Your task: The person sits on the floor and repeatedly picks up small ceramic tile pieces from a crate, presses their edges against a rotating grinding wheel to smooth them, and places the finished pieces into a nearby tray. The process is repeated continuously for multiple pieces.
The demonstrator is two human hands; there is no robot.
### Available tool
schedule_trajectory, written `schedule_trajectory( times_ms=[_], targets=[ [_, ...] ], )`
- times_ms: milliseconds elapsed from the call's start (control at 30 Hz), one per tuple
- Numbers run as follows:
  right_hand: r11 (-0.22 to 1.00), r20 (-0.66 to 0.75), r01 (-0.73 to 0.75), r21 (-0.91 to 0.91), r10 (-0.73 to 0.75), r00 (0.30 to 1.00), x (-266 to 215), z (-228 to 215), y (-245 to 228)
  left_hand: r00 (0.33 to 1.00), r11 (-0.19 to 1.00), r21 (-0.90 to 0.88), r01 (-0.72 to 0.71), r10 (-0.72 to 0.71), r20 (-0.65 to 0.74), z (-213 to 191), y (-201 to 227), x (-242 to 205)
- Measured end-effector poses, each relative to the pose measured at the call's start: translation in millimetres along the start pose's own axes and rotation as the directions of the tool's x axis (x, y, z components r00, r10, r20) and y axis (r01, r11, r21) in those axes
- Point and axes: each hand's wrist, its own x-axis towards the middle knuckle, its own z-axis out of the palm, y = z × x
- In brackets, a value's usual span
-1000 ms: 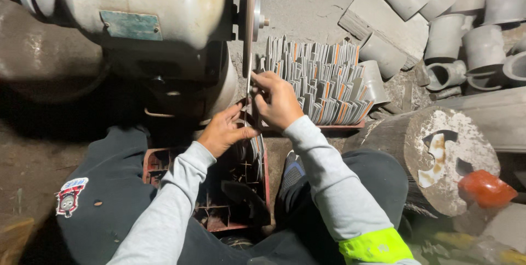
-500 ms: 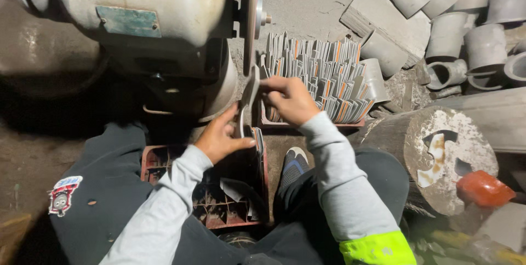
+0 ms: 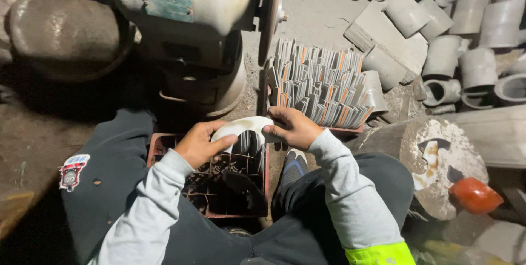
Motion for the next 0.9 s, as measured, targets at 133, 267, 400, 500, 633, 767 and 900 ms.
schedule_trajectory(
  times_ms=[133, 267, 400, 500, 633, 767, 900],
  targets=[
    [0.952, -0.061, -0.301, -0.059, 0.297, 0.953, 2, 15, -4, 0.989, 0.988, 0.155, -0.019, 0.042, -0.141, 3, -14, 6],
    [0.894, -0.116, -0.435, -0.111, 0.423, 0.899, 7, 25, -4, 0.88, 0.852, 0.49, -0.182, 0.364, -0.306, 21, -15, 8],
    [0.849, -0.184, -0.519, -0.097, 0.497, 0.848, 11, 29, 8, 0.776, 0.783, 0.591, -0.196, 0.492, -0.394, 51, -18, 9],
    [0.841, -0.211, -0.529, -0.113, 0.5, 0.84, 11, 35, 20, 0.784, 0.795, 0.577, -0.188, 0.475, -0.4, 57, -25, 11],
    [0.857, -0.258, -0.498, -0.137, 0.454, 0.853, 7, 47, 30, 0.767, 0.747, 0.634, -0.197, 0.521, -0.375, 59, -31, 11],
    [0.869, -0.13, -0.493, -0.038, 0.485, 0.865, -4, 40, 32, 0.904, 0.818, 0.546, -0.18, 0.356, -0.235, 31, -25, 16],
    [0.951, -0.063, -0.03, -0.307, 0.011, 0.998, -11, 26, 40, 0.992, 0.9, 0.421, -0.112, 0.124, -0.002, 10, -18, 30]
  ],
)
